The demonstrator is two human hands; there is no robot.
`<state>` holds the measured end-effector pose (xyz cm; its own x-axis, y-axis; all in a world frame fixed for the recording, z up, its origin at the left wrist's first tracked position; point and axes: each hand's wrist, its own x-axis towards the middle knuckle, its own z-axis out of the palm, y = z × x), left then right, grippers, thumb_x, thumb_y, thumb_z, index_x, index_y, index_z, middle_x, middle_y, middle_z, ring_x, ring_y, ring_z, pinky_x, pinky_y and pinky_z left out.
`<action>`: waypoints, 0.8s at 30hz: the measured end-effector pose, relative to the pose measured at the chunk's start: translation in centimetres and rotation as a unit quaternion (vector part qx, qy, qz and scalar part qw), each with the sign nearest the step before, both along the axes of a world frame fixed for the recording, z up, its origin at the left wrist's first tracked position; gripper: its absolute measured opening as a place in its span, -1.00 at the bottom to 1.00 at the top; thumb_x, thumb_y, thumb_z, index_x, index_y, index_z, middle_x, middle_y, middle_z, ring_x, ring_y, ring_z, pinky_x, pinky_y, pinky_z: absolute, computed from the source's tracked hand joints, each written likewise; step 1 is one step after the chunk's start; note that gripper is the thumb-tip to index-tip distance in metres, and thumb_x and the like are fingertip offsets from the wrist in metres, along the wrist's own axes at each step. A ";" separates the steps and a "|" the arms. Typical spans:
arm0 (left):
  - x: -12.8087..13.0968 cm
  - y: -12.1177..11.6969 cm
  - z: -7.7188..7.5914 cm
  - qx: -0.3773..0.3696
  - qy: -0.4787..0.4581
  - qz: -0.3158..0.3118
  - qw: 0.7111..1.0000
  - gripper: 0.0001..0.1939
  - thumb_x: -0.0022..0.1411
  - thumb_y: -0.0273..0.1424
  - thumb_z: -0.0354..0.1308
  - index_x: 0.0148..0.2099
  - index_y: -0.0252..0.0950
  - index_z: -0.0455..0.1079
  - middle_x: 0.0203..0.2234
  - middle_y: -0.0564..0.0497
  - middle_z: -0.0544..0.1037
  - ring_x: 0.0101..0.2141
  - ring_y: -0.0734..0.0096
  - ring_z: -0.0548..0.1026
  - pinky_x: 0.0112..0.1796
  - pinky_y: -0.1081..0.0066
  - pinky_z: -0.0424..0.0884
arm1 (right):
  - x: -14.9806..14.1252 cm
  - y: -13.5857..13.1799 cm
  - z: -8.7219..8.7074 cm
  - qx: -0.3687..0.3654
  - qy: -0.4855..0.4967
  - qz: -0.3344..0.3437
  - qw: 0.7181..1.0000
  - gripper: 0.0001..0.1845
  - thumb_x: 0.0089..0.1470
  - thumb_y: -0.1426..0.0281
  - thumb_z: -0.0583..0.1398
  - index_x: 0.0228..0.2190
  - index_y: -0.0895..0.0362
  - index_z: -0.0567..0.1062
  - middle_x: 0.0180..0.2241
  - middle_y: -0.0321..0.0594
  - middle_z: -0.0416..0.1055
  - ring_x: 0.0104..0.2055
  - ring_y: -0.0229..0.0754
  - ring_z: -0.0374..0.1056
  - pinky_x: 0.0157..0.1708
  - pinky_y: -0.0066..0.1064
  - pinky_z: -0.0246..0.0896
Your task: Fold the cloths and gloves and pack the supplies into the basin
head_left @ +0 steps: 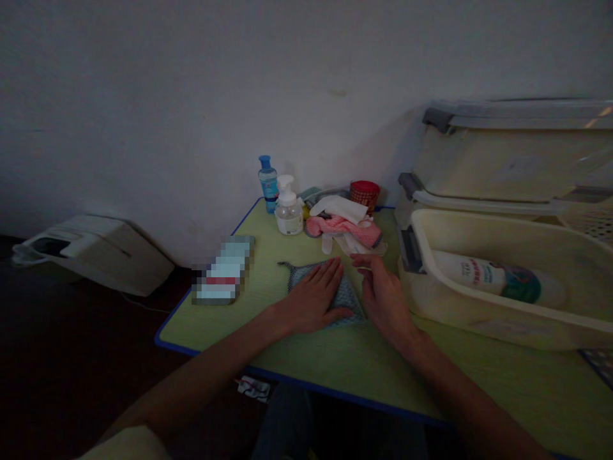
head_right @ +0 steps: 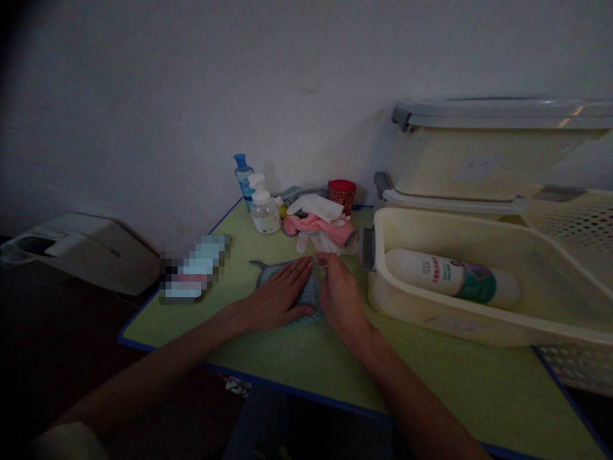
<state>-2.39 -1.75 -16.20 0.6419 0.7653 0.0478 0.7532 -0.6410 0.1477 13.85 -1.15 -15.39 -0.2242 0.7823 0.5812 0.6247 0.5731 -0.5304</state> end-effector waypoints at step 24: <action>0.4 -0.2 -0.8 -0.008 -0.031 0.022 0.999 -0.18 0.08 -0.12 0.02 0.28 -0.40 -0.15 0.25 -0.18 -0.07 0.24 0.13 -0.15 0.18 0.15 -0.17 | -2.8 0.0 -2.0 -0.106 -0.226 0.096 0.964 -0.33 0.17 0.21 -0.08 0.16 0.42 -0.02 0.18 0.25 -0.03 0.24 0.05 -0.11 0.12 -0.01 -0.03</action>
<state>-2.01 -1.93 -16.97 0.6043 0.7933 0.0747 0.7691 -0.6052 0.2054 11.06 -1.17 -17.39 -0.5690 0.7916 0.2226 0.7126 0.6098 -0.3470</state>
